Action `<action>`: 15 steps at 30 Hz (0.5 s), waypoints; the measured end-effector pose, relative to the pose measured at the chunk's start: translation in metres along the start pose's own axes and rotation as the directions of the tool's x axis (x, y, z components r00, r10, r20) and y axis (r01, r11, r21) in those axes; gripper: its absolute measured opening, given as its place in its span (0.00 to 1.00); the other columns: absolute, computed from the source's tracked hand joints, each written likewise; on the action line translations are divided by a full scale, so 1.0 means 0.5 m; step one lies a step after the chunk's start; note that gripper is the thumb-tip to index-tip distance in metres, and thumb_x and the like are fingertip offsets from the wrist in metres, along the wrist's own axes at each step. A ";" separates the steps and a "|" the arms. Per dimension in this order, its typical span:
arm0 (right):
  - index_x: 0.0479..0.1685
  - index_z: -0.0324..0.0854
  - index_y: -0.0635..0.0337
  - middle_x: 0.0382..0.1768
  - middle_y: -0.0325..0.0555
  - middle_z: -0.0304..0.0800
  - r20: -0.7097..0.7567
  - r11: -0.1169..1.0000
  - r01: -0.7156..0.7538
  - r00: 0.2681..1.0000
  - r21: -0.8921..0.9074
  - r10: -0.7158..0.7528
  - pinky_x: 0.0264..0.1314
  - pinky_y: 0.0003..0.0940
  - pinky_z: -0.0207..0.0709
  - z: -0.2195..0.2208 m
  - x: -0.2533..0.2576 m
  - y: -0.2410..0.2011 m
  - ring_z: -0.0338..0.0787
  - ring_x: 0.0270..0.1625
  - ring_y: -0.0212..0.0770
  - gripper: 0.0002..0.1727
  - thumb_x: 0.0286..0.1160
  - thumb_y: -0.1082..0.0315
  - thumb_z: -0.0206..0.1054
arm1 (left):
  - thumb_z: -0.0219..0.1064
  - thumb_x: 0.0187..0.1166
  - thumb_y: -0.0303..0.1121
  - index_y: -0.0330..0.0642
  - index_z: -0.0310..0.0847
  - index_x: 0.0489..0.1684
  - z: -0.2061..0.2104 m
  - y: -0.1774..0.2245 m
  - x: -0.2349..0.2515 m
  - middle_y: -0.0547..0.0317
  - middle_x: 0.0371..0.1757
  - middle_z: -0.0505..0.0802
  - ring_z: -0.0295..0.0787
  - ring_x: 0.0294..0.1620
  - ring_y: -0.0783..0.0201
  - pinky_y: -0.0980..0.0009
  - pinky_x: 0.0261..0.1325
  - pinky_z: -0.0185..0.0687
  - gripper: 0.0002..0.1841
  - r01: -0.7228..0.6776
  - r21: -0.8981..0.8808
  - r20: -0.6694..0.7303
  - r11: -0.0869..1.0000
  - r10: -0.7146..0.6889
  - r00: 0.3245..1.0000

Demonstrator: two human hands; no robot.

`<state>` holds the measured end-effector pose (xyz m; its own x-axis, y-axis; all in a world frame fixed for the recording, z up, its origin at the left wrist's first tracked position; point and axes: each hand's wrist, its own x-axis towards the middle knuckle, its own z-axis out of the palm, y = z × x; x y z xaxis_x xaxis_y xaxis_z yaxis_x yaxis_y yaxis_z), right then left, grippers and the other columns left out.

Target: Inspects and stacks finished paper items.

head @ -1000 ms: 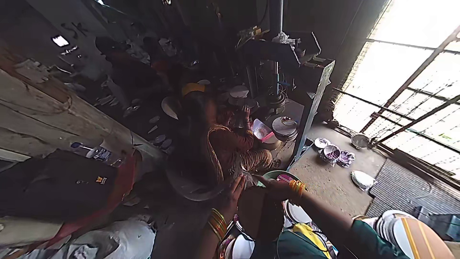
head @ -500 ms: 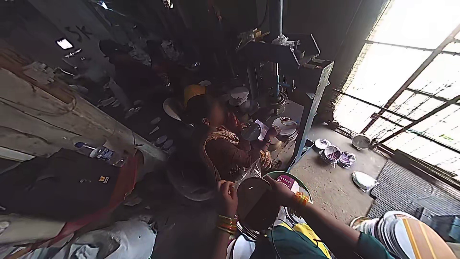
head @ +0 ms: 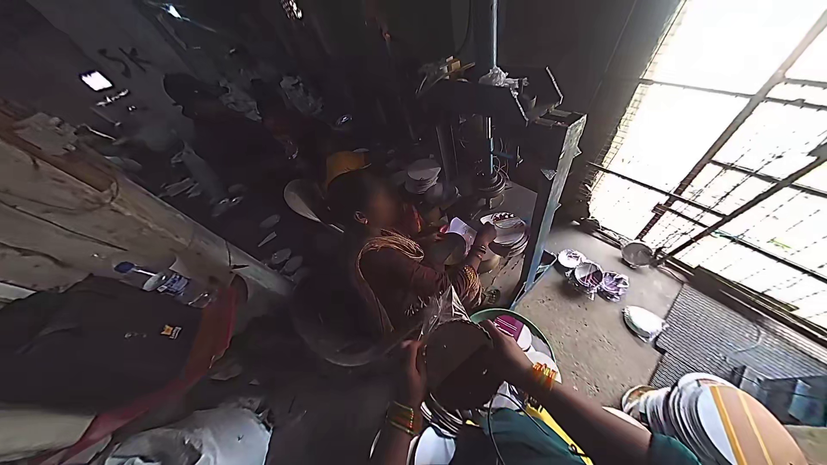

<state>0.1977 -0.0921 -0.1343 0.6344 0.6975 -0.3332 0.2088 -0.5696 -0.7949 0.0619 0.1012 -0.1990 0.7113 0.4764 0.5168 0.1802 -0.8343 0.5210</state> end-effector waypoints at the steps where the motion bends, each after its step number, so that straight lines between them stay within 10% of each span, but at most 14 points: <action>1: 0.85 0.65 0.61 0.63 0.69 0.87 -0.003 1.000 -0.011 1.000 0.009 0.011 0.72 0.63 0.75 0.001 -0.002 0.000 0.88 0.67 0.65 0.31 0.82 0.69 0.63 | 0.64 0.69 0.22 0.19 0.88 0.34 0.003 -0.006 -0.010 0.30 0.40 0.92 0.92 0.45 0.34 0.45 0.56 0.86 0.10 -0.035 0.026 -0.019 0.999 0.036 0.999; 9: 0.85 0.59 0.65 0.66 0.72 0.83 0.162 0.991 -0.069 0.983 -0.118 0.088 0.72 0.65 0.74 0.044 0.008 0.012 0.85 0.69 0.69 0.29 0.87 0.68 0.59 | 0.55 0.78 0.33 0.33 0.93 0.37 0.032 0.046 -0.042 0.45 0.36 0.96 0.94 0.40 0.48 0.51 0.55 0.85 0.18 -0.135 -0.025 -0.030 0.991 0.134 0.991; 15: 0.96 0.24 0.56 0.57 0.72 0.87 0.045 0.992 0.010 0.999 0.125 -0.015 0.64 0.62 0.80 0.048 -0.009 0.022 0.93 0.52 0.65 0.60 0.71 0.72 0.71 | 0.56 0.79 0.33 0.39 0.89 0.33 0.026 0.052 -0.054 0.36 0.46 0.89 0.88 0.52 0.40 0.49 0.61 0.82 0.15 -0.249 -0.036 0.023 0.968 0.250 0.968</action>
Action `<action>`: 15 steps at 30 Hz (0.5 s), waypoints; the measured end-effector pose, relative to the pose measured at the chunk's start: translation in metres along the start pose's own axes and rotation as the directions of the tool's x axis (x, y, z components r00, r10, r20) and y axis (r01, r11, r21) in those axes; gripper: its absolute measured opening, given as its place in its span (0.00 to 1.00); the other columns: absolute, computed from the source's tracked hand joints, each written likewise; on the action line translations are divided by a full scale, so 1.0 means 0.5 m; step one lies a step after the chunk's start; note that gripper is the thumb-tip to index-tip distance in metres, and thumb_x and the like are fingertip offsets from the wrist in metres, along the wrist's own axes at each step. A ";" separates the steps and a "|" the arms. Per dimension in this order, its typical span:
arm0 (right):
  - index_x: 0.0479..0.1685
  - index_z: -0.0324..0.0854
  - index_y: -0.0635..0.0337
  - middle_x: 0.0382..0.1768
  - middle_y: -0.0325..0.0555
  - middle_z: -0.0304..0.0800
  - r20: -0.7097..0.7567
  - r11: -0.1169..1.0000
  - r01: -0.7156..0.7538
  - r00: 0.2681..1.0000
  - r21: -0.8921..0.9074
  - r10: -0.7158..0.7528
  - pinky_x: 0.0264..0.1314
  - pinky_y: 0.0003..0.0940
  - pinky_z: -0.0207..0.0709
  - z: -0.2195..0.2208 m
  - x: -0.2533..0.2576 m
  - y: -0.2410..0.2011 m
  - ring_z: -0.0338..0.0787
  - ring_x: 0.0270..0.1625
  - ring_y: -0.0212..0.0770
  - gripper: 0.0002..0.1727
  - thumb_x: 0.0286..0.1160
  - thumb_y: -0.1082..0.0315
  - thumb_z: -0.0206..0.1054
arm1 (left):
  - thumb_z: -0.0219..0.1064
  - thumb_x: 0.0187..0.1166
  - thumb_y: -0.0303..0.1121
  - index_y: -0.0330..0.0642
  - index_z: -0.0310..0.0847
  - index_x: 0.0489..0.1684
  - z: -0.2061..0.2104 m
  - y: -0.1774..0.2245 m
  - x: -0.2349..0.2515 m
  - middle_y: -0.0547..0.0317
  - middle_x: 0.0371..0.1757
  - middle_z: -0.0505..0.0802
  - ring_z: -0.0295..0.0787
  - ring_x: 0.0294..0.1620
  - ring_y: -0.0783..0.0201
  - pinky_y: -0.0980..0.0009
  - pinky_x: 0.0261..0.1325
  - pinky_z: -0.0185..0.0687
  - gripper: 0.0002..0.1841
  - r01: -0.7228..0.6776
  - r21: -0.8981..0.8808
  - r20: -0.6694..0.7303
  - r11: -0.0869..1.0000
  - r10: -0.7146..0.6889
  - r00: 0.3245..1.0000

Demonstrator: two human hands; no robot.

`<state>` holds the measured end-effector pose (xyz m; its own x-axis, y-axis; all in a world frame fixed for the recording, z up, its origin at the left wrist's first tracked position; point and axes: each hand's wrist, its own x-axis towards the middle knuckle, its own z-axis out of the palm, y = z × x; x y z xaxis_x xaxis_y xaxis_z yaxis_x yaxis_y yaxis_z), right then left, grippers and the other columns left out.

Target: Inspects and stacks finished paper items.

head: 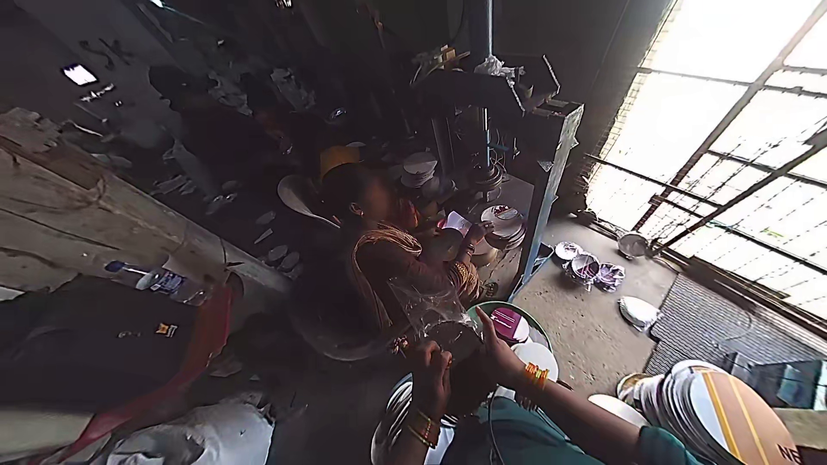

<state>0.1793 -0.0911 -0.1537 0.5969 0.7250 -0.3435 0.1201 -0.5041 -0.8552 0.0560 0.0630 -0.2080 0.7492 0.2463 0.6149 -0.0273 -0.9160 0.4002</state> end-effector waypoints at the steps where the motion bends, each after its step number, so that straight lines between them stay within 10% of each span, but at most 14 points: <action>1: 0.97 0.24 0.54 0.57 0.72 0.88 -0.002 0.999 0.034 0.999 0.014 -0.034 0.63 0.64 0.80 -0.002 -0.004 0.001 0.93 0.52 0.66 0.61 0.70 0.72 0.72 | 0.54 0.81 0.35 0.40 0.87 0.34 -0.004 0.001 -0.001 0.35 0.50 0.87 0.86 0.56 0.41 0.51 0.65 0.81 0.15 0.000 0.007 0.001 1.000 0.000 1.000; 6: 0.90 0.54 0.59 0.62 0.68 0.88 -0.021 0.996 0.082 0.996 0.017 -0.082 0.69 0.60 0.78 -0.004 -0.022 0.007 0.90 0.63 0.63 0.45 0.71 0.69 0.73 | 0.62 0.73 0.41 0.31 0.83 0.29 -0.017 -0.004 0.006 0.36 0.48 0.91 0.88 0.59 0.38 0.46 0.68 0.79 0.18 -0.006 -0.006 0.027 1.000 0.007 1.000; 11: 0.82 0.62 0.66 0.58 0.69 0.89 -0.052 0.998 0.058 0.997 0.012 -0.057 0.67 0.60 0.79 0.012 -0.037 0.024 0.91 0.61 0.63 0.36 0.73 0.72 0.70 | 0.66 0.69 0.30 0.25 0.84 0.26 -0.025 -0.018 0.029 0.39 0.28 0.90 0.92 0.33 0.43 0.51 0.45 0.88 0.12 0.156 0.171 -0.142 0.973 -0.133 0.981; 15: 0.79 0.64 0.64 0.59 0.66 0.88 -0.090 0.997 0.033 0.996 0.074 -0.026 0.68 0.58 0.79 0.021 -0.045 0.035 0.89 0.63 0.59 0.33 0.73 0.70 0.70 | 0.69 0.68 0.28 0.21 0.86 0.34 -0.056 -0.048 0.046 0.34 0.32 0.91 0.92 0.34 0.39 0.46 0.45 0.87 0.13 0.304 0.236 -0.182 0.923 -0.265 0.947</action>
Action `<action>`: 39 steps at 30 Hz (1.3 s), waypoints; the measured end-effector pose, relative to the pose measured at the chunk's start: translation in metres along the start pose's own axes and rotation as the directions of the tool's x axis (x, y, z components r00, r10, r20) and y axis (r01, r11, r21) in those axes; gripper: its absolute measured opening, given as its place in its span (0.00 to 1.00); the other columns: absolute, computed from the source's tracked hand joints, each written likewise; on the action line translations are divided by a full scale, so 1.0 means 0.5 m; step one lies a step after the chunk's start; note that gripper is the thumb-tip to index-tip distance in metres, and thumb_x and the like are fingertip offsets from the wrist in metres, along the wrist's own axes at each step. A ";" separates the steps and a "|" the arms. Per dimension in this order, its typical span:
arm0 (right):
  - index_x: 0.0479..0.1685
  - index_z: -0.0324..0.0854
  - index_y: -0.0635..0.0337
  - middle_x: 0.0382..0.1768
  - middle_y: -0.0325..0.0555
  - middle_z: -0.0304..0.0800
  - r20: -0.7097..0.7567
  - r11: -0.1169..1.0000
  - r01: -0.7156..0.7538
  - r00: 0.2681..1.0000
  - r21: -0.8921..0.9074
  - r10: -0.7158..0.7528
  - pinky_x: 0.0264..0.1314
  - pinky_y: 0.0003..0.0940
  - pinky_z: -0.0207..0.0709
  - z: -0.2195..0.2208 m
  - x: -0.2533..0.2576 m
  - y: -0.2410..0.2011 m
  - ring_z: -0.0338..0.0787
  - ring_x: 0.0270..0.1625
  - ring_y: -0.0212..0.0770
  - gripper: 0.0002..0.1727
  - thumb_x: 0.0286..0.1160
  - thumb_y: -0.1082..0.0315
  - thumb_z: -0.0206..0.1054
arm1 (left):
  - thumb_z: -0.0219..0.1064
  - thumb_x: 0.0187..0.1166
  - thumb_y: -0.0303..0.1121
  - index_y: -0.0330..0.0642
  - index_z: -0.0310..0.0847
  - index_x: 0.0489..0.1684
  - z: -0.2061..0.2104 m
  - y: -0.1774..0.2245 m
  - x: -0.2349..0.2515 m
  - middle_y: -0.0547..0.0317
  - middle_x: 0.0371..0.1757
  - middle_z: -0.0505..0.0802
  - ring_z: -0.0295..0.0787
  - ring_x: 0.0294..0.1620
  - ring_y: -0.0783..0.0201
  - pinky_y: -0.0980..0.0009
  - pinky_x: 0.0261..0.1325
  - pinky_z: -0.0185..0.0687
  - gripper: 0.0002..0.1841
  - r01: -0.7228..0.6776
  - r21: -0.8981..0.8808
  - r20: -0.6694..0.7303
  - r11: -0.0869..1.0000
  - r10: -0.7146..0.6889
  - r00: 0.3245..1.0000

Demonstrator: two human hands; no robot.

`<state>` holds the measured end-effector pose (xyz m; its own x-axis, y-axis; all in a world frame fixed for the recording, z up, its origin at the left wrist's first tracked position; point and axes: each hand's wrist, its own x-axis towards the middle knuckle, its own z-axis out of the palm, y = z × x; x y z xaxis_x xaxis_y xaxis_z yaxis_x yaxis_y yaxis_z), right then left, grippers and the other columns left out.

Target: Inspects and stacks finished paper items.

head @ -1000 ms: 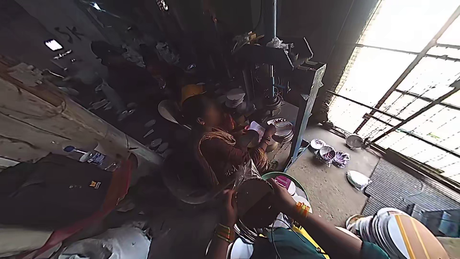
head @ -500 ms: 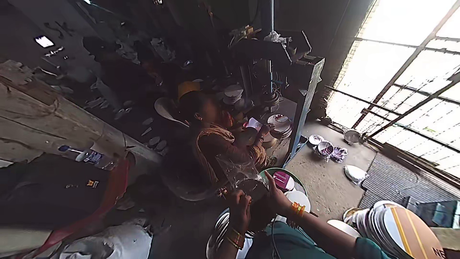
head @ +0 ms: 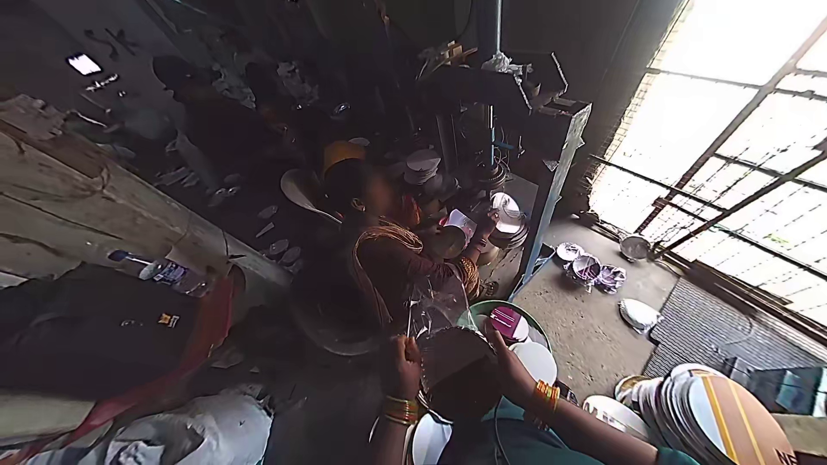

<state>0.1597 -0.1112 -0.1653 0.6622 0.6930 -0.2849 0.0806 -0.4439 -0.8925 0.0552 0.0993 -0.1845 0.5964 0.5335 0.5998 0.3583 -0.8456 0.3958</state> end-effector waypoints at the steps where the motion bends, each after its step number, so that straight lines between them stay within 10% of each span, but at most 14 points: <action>1: 0.79 0.64 0.63 0.59 0.65 0.88 -0.011 1.000 -0.005 1.000 0.017 0.005 0.68 0.58 0.79 0.003 0.000 0.004 0.89 0.63 0.58 0.33 0.73 0.69 0.70 | 0.72 0.68 0.30 0.20 0.86 0.38 -0.004 -0.006 -0.001 0.34 0.31 0.91 0.91 0.34 0.39 0.45 0.44 0.86 0.15 0.057 -0.001 0.039 0.998 -0.057 0.998; 5: 0.79 0.65 0.68 0.61 0.64 0.87 -0.048 0.997 0.033 0.998 0.074 -0.029 0.70 0.53 0.79 0.016 -0.003 0.022 0.89 0.65 0.54 0.30 0.76 0.71 0.66 | 0.73 0.73 0.30 0.19 0.87 0.40 0.003 -0.039 -0.035 0.32 0.34 0.93 0.94 0.38 0.37 0.42 0.49 0.88 0.15 0.151 -0.093 0.204 0.984 -0.130 0.970; 17: 0.80 0.63 0.69 0.69 0.58 0.82 -0.046 0.926 0.095 0.995 0.365 -0.083 0.74 0.40 0.79 0.036 0.003 0.092 0.85 0.70 0.40 0.33 0.73 0.72 0.66 | 0.63 0.71 0.25 0.22 0.87 0.33 -0.002 -0.070 -0.131 0.36 0.40 0.94 0.94 0.45 0.52 0.67 0.58 0.87 0.11 -0.016 -0.336 0.045 0.942 0.033 0.998; 24: 0.80 0.57 0.67 0.70 0.48 0.79 0.070 0.825 0.105 0.983 0.555 -0.172 0.73 0.30 0.80 0.018 0.022 0.088 0.83 0.69 0.28 0.36 0.70 0.76 0.67 | 0.62 0.76 0.26 0.18 0.77 0.53 -0.018 -0.041 -0.090 0.51 0.46 0.89 0.85 0.47 0.80 0.82 0.57 0.81 0.16 0.465 -0.632 0.311 0.620 -0.347 0.885; 30: 0.82 0.58 0.71 0.75 0.54 0.77 -0.012 0.858 0.159 0.984 0.488 -0.176 0.79 0.31 0.75 0.037 0.018 0.094 0.80 0.75 0.32 0.37 0.70 0.76 0.66 | 0.62 0.72 0.25 0.17 0.85 0.46 -0.041 -0.041 -0.116 0.32 0.42 0.93 0.93 0.45 0.47 0.53 0.57 0.87 0.15 0.344 -0.321 0.225 0.882 -0.282 0.933; 34: 0.84 0.57 0.70 0.74 0.57 0.78 -0.041 0.893 0.128 0.992 0.433 -0.122 0.77 0.35 0.77 0.050 0.024 0.095 0.82 0.74 0.35 0.39 0.69 0.74 0.68 | 0.61 0.72 0.28 0.21 0.87 0.33 -0.031 -0.045 -0.165 0.38 0.34 0.93 0.93 0.38 0.55 0.62 0.51 0.88 0.14 0.229 -0.310 0.073 0.923 -0.217 0.973; 39: 0.87 0.55 0.67 0.74 0.60 0.80 -0.060 0.934 0.064 0.997 0.352 -0.045 0.76 0.43 0.79 0.051 0.018 0.068 0.85 0.72 0.43 0.45 0.64 0.75 0.72 | 0.62 0.75 0.27 0.23 0.83 0.37 -0.040 -0.047 -0.195 0.50 0.44 0.92 0.85 0.53 0.84 0.89 0.61 0.76 0.11 0.145 -0.550 0.044 0.823 -0.145 0.988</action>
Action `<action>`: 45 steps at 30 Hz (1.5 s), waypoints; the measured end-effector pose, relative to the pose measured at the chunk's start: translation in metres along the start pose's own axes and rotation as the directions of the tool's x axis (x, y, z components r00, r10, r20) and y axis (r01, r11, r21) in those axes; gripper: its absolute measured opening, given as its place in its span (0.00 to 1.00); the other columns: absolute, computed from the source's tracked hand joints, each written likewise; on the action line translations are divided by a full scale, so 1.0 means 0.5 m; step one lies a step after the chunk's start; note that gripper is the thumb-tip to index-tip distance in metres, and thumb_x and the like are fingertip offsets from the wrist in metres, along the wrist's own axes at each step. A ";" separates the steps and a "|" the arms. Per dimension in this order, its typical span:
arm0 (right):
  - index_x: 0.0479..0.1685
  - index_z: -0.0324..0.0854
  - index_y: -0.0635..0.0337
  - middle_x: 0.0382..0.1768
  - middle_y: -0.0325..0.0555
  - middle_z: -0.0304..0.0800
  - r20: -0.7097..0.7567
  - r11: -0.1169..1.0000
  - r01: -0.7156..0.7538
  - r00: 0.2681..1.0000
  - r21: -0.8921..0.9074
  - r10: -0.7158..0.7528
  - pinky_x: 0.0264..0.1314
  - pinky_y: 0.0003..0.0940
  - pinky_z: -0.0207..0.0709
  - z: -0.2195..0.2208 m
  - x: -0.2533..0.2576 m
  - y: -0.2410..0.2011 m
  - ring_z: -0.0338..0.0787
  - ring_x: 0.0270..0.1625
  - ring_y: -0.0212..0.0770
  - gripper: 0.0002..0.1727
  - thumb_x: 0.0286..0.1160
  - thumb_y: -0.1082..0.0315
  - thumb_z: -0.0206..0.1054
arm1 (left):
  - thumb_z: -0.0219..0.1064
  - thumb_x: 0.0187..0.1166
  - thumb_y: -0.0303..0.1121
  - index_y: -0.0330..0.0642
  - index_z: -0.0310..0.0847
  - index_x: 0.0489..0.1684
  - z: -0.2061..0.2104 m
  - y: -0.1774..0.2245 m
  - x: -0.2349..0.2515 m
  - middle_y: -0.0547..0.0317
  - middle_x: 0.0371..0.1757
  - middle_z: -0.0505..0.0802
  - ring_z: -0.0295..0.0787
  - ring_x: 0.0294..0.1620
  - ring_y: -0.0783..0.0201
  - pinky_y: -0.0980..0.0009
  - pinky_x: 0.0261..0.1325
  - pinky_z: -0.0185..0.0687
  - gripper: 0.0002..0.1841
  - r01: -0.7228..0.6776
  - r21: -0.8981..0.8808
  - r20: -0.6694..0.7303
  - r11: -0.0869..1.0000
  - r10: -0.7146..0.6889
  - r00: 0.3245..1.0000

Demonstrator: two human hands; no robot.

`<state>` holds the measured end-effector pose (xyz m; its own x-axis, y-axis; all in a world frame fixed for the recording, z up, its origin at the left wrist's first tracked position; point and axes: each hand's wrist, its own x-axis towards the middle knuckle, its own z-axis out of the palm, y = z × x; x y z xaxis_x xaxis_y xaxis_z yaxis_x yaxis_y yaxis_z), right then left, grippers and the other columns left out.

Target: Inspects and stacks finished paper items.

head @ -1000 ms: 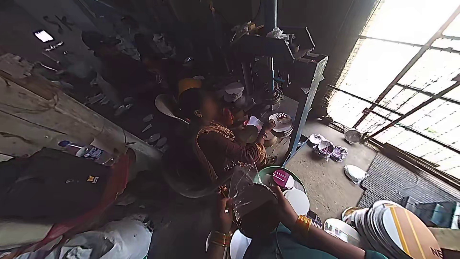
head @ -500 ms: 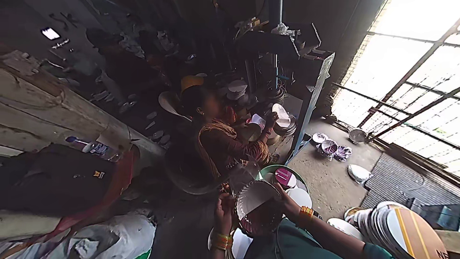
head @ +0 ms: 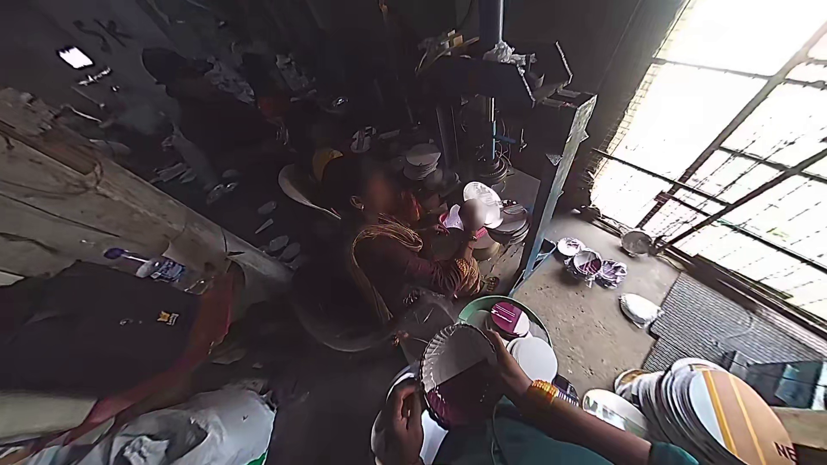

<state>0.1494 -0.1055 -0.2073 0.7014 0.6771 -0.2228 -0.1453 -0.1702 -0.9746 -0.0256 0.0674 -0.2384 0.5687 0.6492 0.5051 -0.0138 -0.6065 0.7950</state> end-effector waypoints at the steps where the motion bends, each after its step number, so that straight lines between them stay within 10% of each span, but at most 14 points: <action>1: 0.88 0.54 0.67 0.76 0.60 0.77 0.005 1.000 0.010 1.000 -0.007 -0.010 0.78 0.42 0.77 0.000 -0.001 -0.004 0.83 0.75 0.42 0.46 0.63 0.76 0.72 | 0.62 0.75 0.28 0.25 0.84 0.36 -0.007 0.002 -0.004 0.49 0.45 0.92 0.85 0.55 0.82 0.88 0.63 0.75 0.11 -0.010 0.006 0.036 1.000 0.010 0.999; 6: 0.89 0.55 0.65 0.78 0.60 0.77 -0.016 0.996 -0.067 0.998 -0.050 0.067 0.81 0.45 0.74 -0.001 -0.007 -0.009 0.81 0.77 0.45 0.46 0.65 0.76 0.72 | 0.57 0.75 0.32 0.27 0.78 0.35 -0.004 0.018 -0.034 0.34 0.63 0.82 0.76 0.70 0.63 0.75 0.73 0.70 0.13 0.179 -0.061 0.224 0.982 -0.161 0.961; 13: 0.78 0.67 0.74 0.71 0.63 0.81 -0.138 0.999 0.002 0.990 -0.038 -0.007 0.77 0.39 0.77 -0.032 -0.003 0.032 0.83 0.73 0.45 0.43 0.53 0.73 0.74 | 0.51 0.75 0.21 0.16 0.76 0.48 0.008 0.050 -0.014 0.35 0.45 0.88 0.87 0.49 0.58 0.67 0.59 0.82 0.14 0.219 0.058 0.408 0.974 -0.223 0.885; 18: 0.83 0.63 0.67 0.74 0.68 0.79 -0.187 0.985 -0.139 0.975 -0.103 0.119 0.74 0.53 0.77 -0.040 0.004 -0.012 0.84 0.73 0.56 0.37 0.68 0.74 0.68 | 0.53 0.80 0.20 0.15 0.79 0.53 0.017 0.071 -0.003 0.28 0.48 0.90 0.92 0.52 0.44 0.54 0.62 0.84 0.14 0.206 0.149 0.409 0.967 -0.250 0.878; 23: 0.52 0.85 0.74 0.48 0.65 0.89 -0.251 0.920 -0.245 0.953 -0.306 0.170 0.60 0.59 0.78 -0.070 0.017 -0.013 0.88 0.53 0.59 0.17 0.72 0.68 0.74 | 0.51 0.85 0.21 0.14 0.75 0.64 0.017 0.096 0.032 0.22 0.58 0.87 0.86 0.65 0.36 0.49 0.75 0.76 0.17 0.364 0.225 0.561 0.904 -0.425 0.710; 30: 0.47 0.85 0.73 0.45 0.66 0.88 -0.096 0.789 -0.392 0.913 -0.473 0.396 0.56 0.59 0.80 -0.095 -0.002 -0.030 0.90 0.48 0.59 0.19 0.90 0.63 0.56 | 0.57 0.82 0.23 0.18 0.81 0.58 0.048 0.096 0.063 0.25 0.57 0.88 0.85 0.64 0.37 0.50 0.73 0.76 0.15 0.413 0.338 0.509 0.846 -0.534 0.675; 35: 0.50 0.85 0.73 0.55 0.69 0.88 0.141 0.539 -0.098 0.912 -0.837 0.385 0.66 0.65 0.76 -0.119 -0.034 -0.043 0.88 0.63 0.66 0.19 0.90 0.67 0.50 | 0.55 0.85 0.26 0.22 0.82 0.59 0.038 0.080 0.067 0.32 0.56 0.91 0.88 0.63 0.45 0.53 0.73 0.77 0.16 0.405 0.372 0.603 0.835 -0.549 0.578; 41: 0.40 0.85 0.79 0.47 0.71 0.88 0.427 0.674 0.221 0.891 -0.705 0.155 0.62 0.61 0.77 -0.189 -0.093 -0.036 0.88 0.56 0.68 0.13 0.82 0.76 0.57 | 0.65 0.72 0.24 0.18 0.86 0.43 0.014 0.099 0.047 0.20 0.60 0.84 0.84 0.62 0.35 0.50 0.67 0.80 0.13 0.270 0.154 0.730 0.950 -0.294 0.618; 45: 0.49 0.83 0.77 0.54 0.72 0.87 0.271 0.581 -0.025 0.868 -0.813 0.417 0.63 0.67 0.75 -0.146 -0.119 -0.043 0.87 0.62 0.70 0.17 0.89 0.70 0.53 | 0.59 0.76 0.22 0.17 0.83 0.46 0.031 0.095 0.066 0.27 0.49 0.88 0.87 0.55 0.39 0.50 0.65 0.80 0.13 0.225 0.194 0.753 0.955 -0.292 0.590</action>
<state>0.1618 -0.1945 -0.1717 0.3592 0.7105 -0.6051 0.4653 -0.6984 -0.5438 0.0055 0.0529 -0.1889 0.9587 0.2146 -0.1867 0.2741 -0.5218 0.8079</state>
